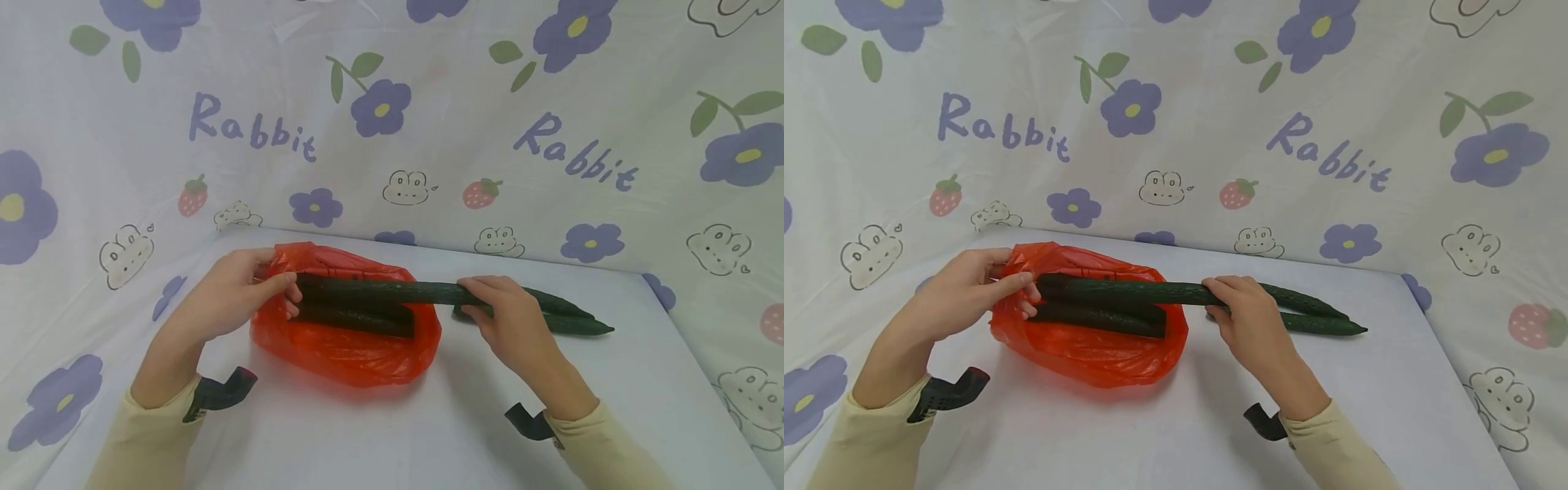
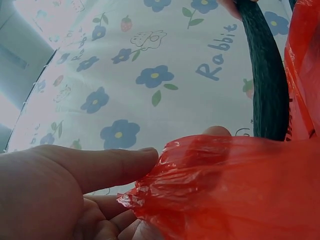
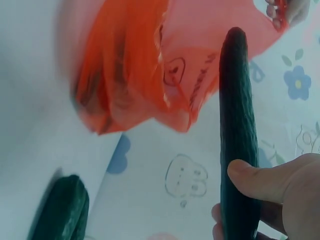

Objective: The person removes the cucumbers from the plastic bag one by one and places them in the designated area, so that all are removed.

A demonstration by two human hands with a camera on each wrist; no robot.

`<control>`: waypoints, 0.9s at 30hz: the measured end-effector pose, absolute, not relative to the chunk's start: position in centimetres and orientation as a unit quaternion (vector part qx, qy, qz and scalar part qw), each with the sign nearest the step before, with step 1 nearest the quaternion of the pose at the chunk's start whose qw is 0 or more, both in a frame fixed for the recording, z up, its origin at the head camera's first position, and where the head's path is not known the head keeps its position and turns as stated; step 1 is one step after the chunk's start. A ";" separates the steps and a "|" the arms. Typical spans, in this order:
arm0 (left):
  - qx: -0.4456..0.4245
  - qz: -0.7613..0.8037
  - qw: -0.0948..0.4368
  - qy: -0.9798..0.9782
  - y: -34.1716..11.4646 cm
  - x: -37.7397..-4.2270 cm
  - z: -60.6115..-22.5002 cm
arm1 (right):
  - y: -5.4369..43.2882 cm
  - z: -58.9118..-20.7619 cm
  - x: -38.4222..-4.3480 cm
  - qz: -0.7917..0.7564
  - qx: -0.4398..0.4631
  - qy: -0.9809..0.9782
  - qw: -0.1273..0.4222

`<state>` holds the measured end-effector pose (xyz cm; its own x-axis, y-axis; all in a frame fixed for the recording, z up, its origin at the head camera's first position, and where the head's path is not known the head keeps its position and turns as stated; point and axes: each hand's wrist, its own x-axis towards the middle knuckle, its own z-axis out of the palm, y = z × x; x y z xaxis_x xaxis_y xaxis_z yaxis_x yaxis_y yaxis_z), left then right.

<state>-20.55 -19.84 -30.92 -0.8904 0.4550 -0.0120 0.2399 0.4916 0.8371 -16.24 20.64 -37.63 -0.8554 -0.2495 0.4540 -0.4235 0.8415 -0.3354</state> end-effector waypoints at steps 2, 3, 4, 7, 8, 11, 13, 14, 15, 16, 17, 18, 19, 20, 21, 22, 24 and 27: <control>0.203 0.462 0.115 0.856 -19.9 -20.5 -30.9 | 21.4 -37.6 -16.2 0.215 0.183 -0.936 0.212; 0.203 0.462 0.114 0.856 -19.9 -20.5 -30.9 | 21.8 -37.6 -16.1 0.215 0.185 -0.934 0.218; 0.202 0.462 0.114 0.856 -19.9 -20.5 -30.9 | 22.2 -37.6 -16.1 0.214 0.188 -0.933 0.222; 0.201 0.463 0.114 0.856 -19.9 -20.5 -31.0 | 23.3 -37.5 -15.9 0.213 0.192 -0.930 0.232; 0.200 0.463 0.114 0.856 -19.9 -20.5 -31.0 | 23.6 -37.5 -15.8 0.213 0.194 -0.929 0.235; 0.198 0.463 0.113 0.857 -19.9 -20.4 -31.0 | 24.6 -37.3 -15.7 0.209 0.195 -0.926 0.246; 0.197 0.462 0.113 0.857 -19.9 -20.4 -31.0 | 25.3 -37.1 -15.6 0.208 0.200 -0.922 0.257; 0.197 0.462 0.113 0.858 -19.8 -20.4 -31.0 | 25.7 -37.1 -15.5 0.208 0.201 -0.920 0.263; 0.196 0.462 0.113 0.857 -19.8 -20.4 -31.0 | 26.1 -37.0 -15.5 0.208 0.203 -0.918 0.269; 0.196 0.462 0.113 0.857 -19.8 -20.4 -31.0 | 26.4 -37.0 -15.5 0.208 0.205 -0.916 0.274; 0.195 0.463 0.113 0.857 -19.8 -20.4 -31.0 | 26.8 -36.9 -15.4 0.209 0.207 -0.914 0.279; 0.195 0.463 0.113 0.857 -19.7 -20.4 -31.0 | 27.2 -36.9 -15.4 0.207 0.206 -0.914 0.282; 0.195 0.464 0.113 0.857 -19.7 -20.4 -31.0 | 27.7 -36.8 -15.3 0.204 0.204 -0.914 0.284; 0.195 0.464 0.112 0.857 -19.7 -20.4 -31.0 | 28.1 -36.8 -15.3 0.201 0.201 -0.915 0.286; 0.194 0.465 0.112 0.857 -19.7 -20.4 -31.0 | 28.5 -36.7 -15.3 0.197 0.199 -0.916 0.286; 0.194 0.465 0.112 0.856 -19.7 -20.4 -31.0 | 29.0 -36.7 -15.2 0.193 0.197 -0.917 0.288; 0.196 0.466 0.113 0.856 -19.7 -20.7 -31.1 | 29.8 -36.6 -15.1 0.186 0.193 -0.918 0.294; 0.197 0.466 0.114 0.855 -19.9 -21.0 -31.2 | 30.8 -36.6 -15.1 0.181 0.196 -0.913 0.309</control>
<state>-20.96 -19.85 -31.18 -0.8963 0.4432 -0.0115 0.2306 0.4881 0.8418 -15.06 30.82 -36.61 -0.7322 -0.2452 0.6355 -0.4690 0.8580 -0.2093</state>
